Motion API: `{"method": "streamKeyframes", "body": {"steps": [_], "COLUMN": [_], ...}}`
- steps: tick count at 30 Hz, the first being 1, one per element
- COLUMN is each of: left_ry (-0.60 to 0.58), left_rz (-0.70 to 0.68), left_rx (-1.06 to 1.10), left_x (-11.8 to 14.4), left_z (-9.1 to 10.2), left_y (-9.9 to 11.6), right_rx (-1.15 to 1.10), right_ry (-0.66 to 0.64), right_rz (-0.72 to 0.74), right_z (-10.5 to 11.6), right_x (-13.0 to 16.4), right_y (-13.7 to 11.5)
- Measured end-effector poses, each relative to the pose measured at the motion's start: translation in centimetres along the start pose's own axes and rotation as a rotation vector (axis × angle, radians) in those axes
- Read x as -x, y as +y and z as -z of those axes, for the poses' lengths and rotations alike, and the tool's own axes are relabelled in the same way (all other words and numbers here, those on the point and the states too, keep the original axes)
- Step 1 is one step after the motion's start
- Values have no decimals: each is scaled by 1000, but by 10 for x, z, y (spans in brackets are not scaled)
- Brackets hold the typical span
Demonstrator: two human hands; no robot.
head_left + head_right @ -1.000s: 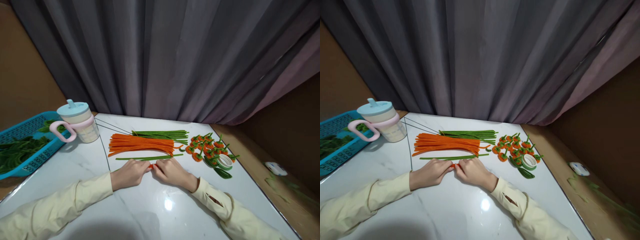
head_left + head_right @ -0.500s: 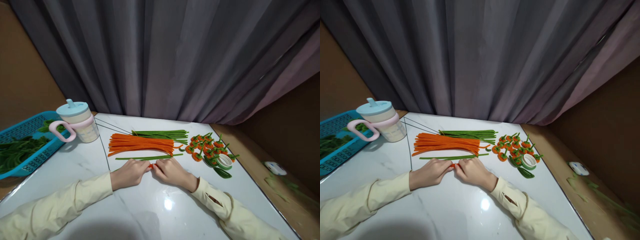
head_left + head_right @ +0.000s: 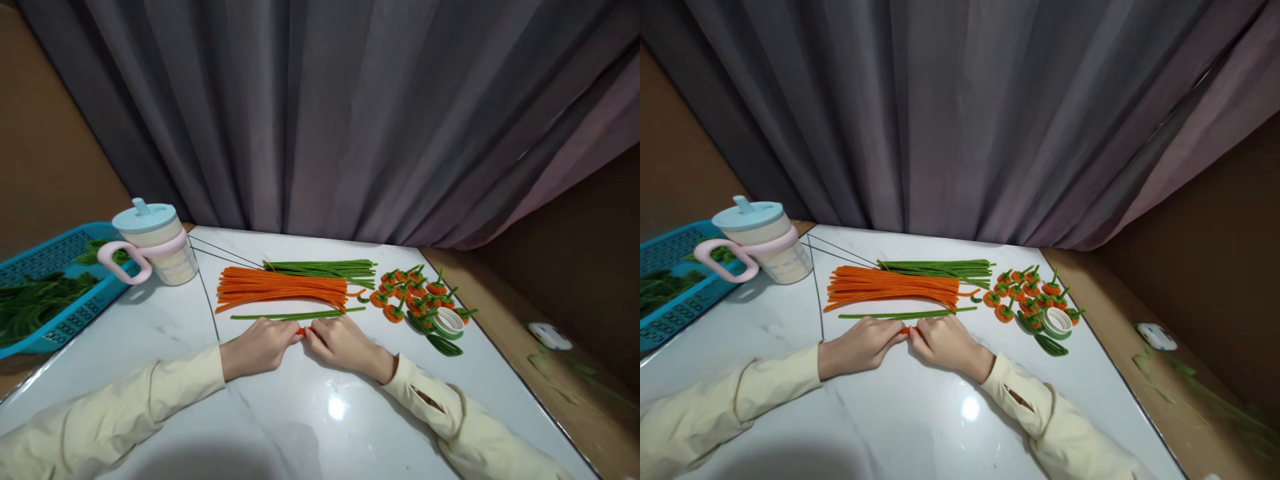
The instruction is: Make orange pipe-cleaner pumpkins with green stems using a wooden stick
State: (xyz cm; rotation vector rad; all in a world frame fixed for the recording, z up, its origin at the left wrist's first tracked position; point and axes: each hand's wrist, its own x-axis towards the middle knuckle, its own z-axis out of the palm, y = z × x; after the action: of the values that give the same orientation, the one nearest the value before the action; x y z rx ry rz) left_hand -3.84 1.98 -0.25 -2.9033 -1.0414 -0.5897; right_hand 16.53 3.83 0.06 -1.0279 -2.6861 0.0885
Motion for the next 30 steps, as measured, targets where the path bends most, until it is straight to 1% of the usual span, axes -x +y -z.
{"method": "streamKeyframes", "body": {"steps": [21,30], "left_ry": [-5,-34], "left_rz": [10,14], "left_rx": [13,23], "left_x": [-1,-1], "left_z": [2,1], "left_y": [1,0], "right_rx": [6,7], "right_ry": [-11,-11], "right_rz": [8,7], "right_z": [3,2], "right_x": [-1,-2], "right_y": [-1,-1]}}
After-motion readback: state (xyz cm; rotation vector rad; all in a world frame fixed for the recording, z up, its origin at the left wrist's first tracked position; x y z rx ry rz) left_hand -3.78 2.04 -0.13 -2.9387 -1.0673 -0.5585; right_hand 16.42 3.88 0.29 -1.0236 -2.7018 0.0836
